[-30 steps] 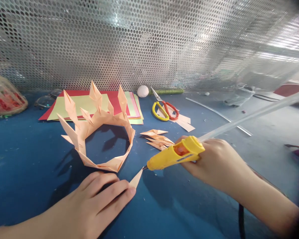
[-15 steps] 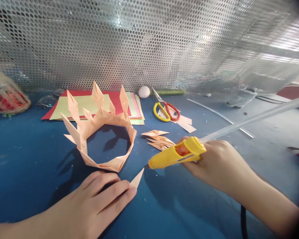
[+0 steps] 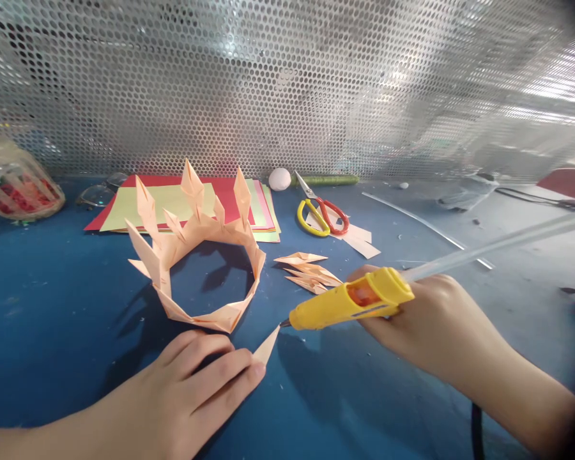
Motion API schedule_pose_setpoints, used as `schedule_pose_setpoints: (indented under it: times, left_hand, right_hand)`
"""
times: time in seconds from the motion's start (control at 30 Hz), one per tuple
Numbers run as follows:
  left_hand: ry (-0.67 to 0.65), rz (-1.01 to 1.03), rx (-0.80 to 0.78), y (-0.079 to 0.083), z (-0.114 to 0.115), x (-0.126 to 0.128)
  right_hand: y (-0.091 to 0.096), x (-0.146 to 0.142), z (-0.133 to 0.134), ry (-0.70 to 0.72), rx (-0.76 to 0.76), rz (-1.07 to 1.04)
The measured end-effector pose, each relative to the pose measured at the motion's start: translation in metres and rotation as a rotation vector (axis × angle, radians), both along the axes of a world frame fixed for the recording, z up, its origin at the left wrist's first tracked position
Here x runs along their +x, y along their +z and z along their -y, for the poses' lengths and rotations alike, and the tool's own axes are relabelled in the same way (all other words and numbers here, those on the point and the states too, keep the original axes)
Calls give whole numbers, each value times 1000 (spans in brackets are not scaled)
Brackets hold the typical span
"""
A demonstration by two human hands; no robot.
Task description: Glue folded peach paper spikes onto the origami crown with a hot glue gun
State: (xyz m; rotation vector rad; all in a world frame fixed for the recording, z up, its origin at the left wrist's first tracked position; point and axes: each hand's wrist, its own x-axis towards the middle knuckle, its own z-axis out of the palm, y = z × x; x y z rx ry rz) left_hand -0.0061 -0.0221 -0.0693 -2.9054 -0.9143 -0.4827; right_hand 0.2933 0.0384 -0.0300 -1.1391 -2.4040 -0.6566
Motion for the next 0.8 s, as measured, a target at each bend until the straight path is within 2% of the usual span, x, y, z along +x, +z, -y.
schedule_pose_setpoints:
  times: [0.23,0.43,0.8]
  left_hand:
    - [-1,-13,-8,1,-1,-1]
    - [-20,-19,40,-2,-3,-2]
    - [-10,-3,18,-3,-2,-1]
  right_hand:
    - [-2,-6,2,34,-35,-17]
    - [-4,-4,0,17,-23,-17]
    - [0,-11,1,42,6,-9]
